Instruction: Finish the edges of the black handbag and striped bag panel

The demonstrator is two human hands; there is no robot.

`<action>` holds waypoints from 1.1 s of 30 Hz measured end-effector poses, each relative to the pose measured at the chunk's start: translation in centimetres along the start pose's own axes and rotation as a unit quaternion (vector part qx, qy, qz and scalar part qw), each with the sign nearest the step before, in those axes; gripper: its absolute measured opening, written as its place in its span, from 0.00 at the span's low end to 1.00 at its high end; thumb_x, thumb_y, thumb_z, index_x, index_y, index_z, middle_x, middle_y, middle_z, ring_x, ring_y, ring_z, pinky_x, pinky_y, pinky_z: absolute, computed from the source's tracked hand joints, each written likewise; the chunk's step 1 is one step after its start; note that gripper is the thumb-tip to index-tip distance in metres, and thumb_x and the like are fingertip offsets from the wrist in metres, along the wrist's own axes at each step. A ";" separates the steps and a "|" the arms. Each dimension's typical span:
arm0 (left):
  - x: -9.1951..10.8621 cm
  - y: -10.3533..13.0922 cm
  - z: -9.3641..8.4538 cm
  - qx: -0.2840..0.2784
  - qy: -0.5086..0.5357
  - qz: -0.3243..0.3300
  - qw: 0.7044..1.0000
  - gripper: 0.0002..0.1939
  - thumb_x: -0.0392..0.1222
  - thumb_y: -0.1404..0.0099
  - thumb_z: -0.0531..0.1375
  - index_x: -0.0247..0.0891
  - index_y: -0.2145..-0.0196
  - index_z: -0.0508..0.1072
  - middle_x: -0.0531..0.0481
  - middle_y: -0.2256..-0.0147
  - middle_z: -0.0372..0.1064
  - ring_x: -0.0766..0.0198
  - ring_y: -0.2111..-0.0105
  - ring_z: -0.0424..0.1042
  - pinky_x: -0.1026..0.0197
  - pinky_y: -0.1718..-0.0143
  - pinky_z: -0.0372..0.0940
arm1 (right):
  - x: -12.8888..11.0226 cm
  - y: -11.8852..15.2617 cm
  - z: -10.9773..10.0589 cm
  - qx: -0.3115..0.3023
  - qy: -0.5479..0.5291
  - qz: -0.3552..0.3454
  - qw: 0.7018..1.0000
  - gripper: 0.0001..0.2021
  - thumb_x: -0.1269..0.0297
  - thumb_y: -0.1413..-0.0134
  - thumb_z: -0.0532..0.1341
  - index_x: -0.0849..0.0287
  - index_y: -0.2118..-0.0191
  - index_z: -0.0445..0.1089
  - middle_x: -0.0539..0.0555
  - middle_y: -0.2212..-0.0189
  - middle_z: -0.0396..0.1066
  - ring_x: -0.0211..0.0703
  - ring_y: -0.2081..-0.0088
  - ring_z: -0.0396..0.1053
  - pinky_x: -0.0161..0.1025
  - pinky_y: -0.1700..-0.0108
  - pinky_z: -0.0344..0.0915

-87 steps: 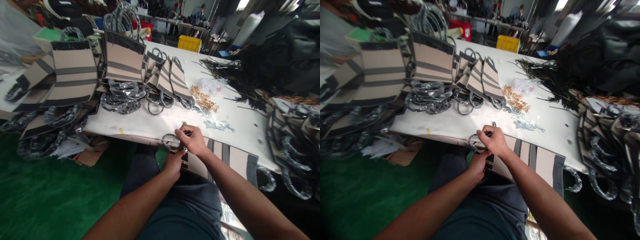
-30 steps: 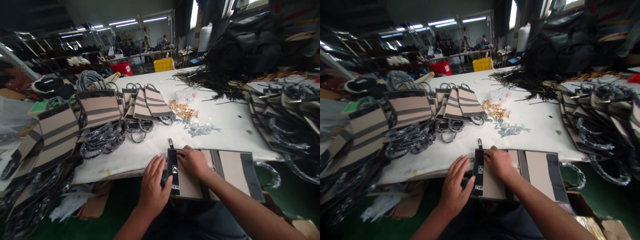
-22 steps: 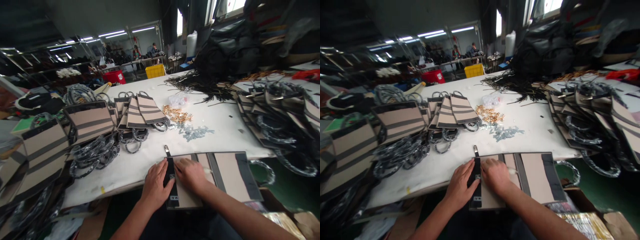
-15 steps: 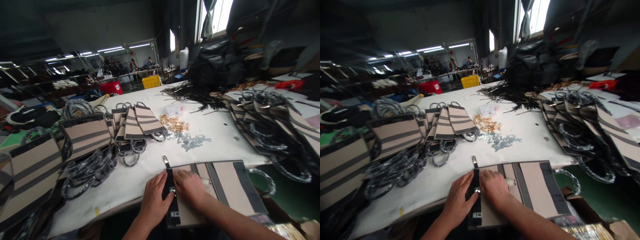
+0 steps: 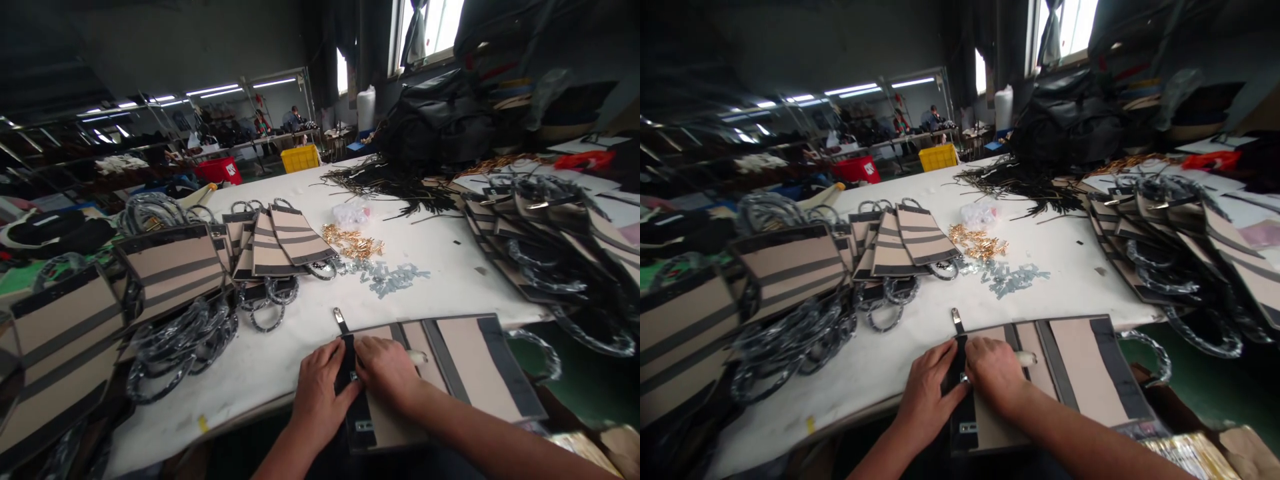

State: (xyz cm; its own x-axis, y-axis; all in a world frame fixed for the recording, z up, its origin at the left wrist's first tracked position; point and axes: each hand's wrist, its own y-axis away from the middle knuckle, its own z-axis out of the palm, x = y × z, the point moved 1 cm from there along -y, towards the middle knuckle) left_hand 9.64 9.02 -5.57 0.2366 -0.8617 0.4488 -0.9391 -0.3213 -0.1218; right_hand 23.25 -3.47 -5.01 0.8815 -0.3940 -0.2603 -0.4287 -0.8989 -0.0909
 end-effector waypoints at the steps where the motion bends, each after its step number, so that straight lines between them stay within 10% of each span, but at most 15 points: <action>1: 0.0 0.0 -0.1 0.000 -0.003 0.008 1.000 0.33 0.48 0.33 0.67 0.41 0.34 0.68 0.42 0.35 0.67 0.47 0.37 0.67 0.43 0.36 0.64 | 0.0 -0.1 0.0 -0.004 0.004 -0.003 1.000 0.06 0.73 0.37 0.62 0.59 0.56 0.75 0.55 0.61 0.78 0.51 0.59 0.77 0.42 0.61 0.64; 11: 1.4 1.0 -1.6 -0.016 -0.021 0.005 1.000 0.35 0.51 0.34 0.68 0.43 0.33 0.66 0.45 0.36 0.68 0.47 0.39 0.67 0.43 0.38 0.63 | -0.3 0.2 -0.8 -0.018 0.016 -0.009 1.000 0.09 0.70 0.37 0.60 0.58 0.56 0.78 0.56 0.60 0.81 0.51 0.58 0.79 0.40 0.60 0.67; 23: 0.4 2.5 0.0 0.023 0.025 -0.004 0.999 0.40 0.66 0.34 0.64 0.46 0.31 0.64 0.47 0.32 0.64 0.48 0.36 0.65 0.42 0.36 0.60 | 16.6 -6.4 -1.8 -0.032 -0.020 0.121 0.992 0.23 0.46 0.39 0.60 0.46 0.45 0.82 0.60 0.45 0.79 0.64 0.50 0.78 0.50 0.53 0.71; 33: 0.5 2.4 0.3 0.036 0.026 -0.006 0.999 0.39 0.64 0.35 0.65 0.46 0.32 0.66 0.47 0.33 0.65 0.48 0.38 0.66 0.42 0.36 0.61 | 18.2 -8.0 -1.8 -0.036 -0.061 0.060 0.996 0.15 0.50 0.40 0.61 0.48 0.61 0.85 0.57 0.53 0.80 0.55 0.57 0.77 0.45 0.57 0.67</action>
State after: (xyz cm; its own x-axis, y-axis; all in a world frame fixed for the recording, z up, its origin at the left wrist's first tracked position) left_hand 7.52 7.73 -5.88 0.2325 -0.8370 0.4954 -0.9155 -0.3603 -0.1790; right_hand 43.04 -3.82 -7.26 0.7926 -0.4763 -0.3808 -0.5095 -0.8603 0.0156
